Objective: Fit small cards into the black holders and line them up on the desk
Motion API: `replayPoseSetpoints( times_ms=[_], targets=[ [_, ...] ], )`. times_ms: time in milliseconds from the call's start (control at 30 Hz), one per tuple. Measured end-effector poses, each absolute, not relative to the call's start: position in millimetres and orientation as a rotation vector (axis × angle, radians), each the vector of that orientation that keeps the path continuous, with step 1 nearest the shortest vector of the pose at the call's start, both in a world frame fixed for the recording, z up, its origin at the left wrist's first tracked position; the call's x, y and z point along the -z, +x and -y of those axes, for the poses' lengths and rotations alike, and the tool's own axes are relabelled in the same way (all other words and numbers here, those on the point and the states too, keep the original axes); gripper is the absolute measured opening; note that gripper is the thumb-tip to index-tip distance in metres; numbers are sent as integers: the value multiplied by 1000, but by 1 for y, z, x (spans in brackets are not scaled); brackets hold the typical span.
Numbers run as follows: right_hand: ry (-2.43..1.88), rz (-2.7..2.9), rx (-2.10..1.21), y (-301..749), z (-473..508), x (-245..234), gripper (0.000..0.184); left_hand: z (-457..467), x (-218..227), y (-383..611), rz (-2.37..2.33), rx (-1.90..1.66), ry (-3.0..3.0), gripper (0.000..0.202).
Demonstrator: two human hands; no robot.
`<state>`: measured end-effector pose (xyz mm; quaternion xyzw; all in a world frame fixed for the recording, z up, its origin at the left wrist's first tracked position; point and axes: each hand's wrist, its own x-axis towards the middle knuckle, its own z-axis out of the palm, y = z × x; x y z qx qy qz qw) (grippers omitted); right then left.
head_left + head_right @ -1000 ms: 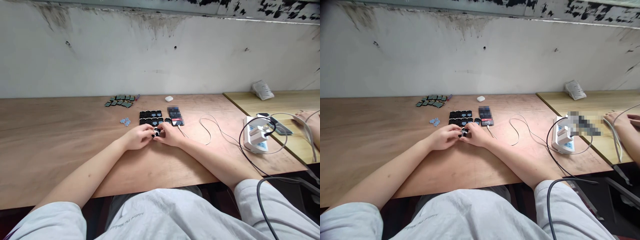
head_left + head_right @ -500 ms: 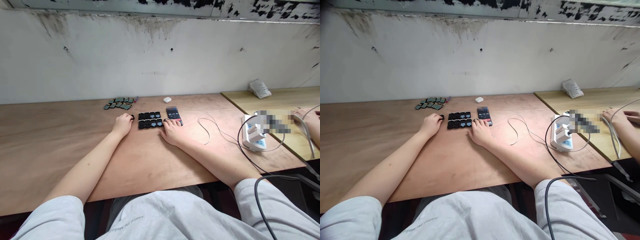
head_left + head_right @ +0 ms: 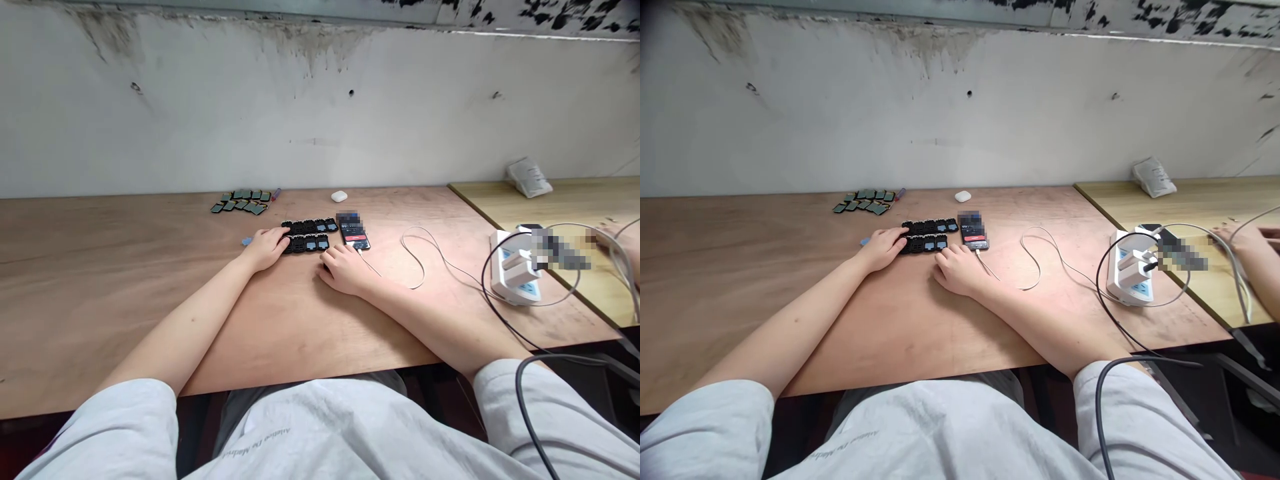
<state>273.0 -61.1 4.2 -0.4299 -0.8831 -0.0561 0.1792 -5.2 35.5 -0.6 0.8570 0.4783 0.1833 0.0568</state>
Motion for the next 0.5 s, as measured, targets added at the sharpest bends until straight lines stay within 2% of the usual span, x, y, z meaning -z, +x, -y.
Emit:
replayPoseSetpoints(
  times_ms=[133, 267, 400, 500],
  targets=[
    [-960, 2612, 11, 274, 62, -5, 24, -23, -4, -4, -1391, -657, 2674, 52],
    [-720, 2584, -158, 274, 62, -2, 21, 5, -11, 3, -1177, -675, 2807, 40],
    [-798, 2521, -164, 274, 62, -3, 25, 32, -12, 18, -828, -523, 2846, 31],
    [-901, 2495, -210, 273, 60, -5, 29, 41, -7, 31, -764, -518, 2802, 30]
  ],
)
